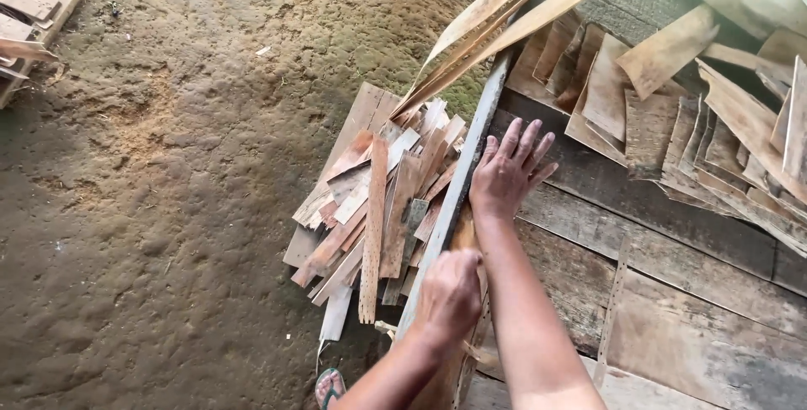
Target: Applying adhesive to thin wood strips and attaching them to a wooden board surface.
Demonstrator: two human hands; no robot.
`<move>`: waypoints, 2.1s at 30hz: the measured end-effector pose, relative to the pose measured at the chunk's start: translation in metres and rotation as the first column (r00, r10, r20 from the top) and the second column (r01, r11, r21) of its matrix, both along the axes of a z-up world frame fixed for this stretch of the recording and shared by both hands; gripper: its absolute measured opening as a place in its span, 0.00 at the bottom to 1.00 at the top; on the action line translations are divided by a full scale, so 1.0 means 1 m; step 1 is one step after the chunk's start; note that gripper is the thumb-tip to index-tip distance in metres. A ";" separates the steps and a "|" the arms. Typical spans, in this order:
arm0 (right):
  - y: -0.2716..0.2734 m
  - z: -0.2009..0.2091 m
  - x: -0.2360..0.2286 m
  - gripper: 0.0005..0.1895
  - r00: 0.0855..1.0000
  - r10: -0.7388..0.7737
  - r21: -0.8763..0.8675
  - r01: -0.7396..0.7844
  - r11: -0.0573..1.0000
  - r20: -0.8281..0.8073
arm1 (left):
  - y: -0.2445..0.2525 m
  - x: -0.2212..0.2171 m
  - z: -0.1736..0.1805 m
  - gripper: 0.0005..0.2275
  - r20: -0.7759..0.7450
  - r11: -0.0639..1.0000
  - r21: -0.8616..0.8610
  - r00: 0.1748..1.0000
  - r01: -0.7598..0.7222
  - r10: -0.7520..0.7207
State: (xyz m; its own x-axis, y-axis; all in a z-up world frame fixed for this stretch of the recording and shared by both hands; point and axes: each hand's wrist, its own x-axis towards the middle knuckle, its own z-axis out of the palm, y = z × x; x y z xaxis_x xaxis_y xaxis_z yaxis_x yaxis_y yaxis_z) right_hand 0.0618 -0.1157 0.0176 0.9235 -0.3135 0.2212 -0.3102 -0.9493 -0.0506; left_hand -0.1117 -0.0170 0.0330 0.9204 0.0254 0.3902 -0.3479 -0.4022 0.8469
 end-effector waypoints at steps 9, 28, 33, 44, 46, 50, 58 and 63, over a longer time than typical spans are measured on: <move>-0.022 0.013 0.005 0.30 0.992 0.019 0.528 -0.081 0.845 0.123 | 0.008 -0.041 -0.009 0.20 -0.069 0.942 0.336 0.998 0.022 0.002; -0.029 0.077 -0.124 0.12 0.886 0.049 0.632 -0.366 0.683 0.461 | 0.037 -0.043 0.027 0.07 -0.079 0.988 -0.154 0.997 -0.019 0.007; -0.031 0.084 -0.281 0.26 0.990 0.120 0.984 0.095 -0.151 -0.077 | 0.044 -0.100 0.067 0.10 -0.137 0.757 -0.642 0.955 0.118 -0.264; -0.073 0.168 -0.423 0.12 0.975 -0.132 0.983 -0.175 0.052 0.181 | -0.015 -0.286 0.125 0.14 -0.258 0.751 -0.634 0.866 0.183 -0.429; -0.104 0.184 -0.449 0.11 0.956 -0.210 0.979 -0.194 0.062 0.203 | -0.026 -0.314 0.132 0.14 -0.296 0.760 -0.610 0.824 0.225 -0.482; -0.172 0.216 -0.492 0.09 0.864 -0.356 0.916 -0.247 0.317 0.356 | -0.069 -0.361 0.110 0.08 -0.399 0.684 -0.650 0.619 0.329 -0.677; -0.372 0.222 -0.583 0.13 0.699 -0.599 0.882 -0.098 0.460 0.390 | -0.150 -0.417 0.094 0.10 -0.485 0.573 -0.637 0.310 0.516 -0.818; -0.449 0.221 -0.607 0.10 0.674 -0.662 0.916 -0.054 0.397 0.327 | -0.205 -0.423 0.079 0.11 -0.552 0.574 -0.639 0.214 0.512 -0.806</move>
